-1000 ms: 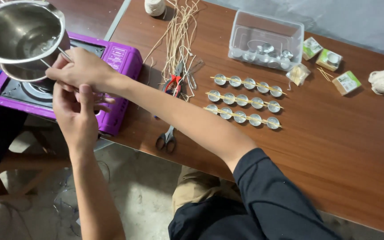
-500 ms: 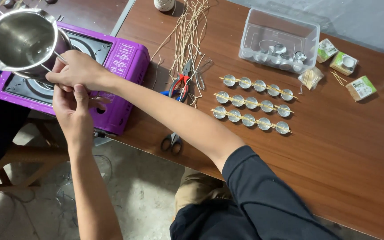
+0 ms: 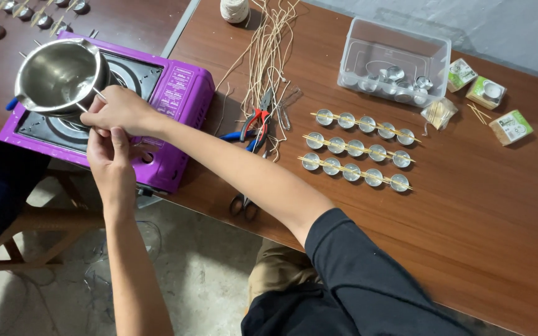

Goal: Arranging small metal cups and pouring melted wax into them to make candles.

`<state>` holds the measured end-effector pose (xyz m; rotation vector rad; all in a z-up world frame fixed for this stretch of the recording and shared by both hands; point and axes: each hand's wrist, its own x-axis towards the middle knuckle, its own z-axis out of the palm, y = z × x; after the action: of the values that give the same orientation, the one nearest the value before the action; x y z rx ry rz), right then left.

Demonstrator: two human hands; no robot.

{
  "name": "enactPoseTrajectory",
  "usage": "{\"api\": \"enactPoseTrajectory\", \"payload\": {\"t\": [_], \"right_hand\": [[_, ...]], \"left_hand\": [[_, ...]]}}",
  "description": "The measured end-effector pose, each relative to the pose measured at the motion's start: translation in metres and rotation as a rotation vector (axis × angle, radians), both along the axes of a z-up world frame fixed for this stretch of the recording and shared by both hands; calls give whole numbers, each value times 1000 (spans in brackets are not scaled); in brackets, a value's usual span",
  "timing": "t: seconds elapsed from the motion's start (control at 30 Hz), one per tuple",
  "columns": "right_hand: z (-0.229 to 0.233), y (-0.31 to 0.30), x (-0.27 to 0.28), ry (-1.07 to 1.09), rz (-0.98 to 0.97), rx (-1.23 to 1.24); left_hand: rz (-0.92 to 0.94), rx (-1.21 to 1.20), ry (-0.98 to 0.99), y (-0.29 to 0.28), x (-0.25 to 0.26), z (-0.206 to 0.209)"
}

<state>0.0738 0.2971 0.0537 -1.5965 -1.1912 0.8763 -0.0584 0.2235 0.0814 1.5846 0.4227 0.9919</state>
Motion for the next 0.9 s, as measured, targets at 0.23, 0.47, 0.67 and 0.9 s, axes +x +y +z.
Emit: {"api": "enactPoseTrajectory", "payload": {"t": [0.23,0.47,0.67,0.9], "right_hand": [[0,-2,-4,30,0,-7],[-4,-10,-7,87,-28,-11],[53,-56,-13,361,27,45],[43,-49,-32,476,-93,57]], "left_hand": [[-2,-22,-1,4,-1,-10],[117,46,55,12,-9,-23],[563,455,272,18,-27,-22],[655,250,440,39,-31,-72]]}}
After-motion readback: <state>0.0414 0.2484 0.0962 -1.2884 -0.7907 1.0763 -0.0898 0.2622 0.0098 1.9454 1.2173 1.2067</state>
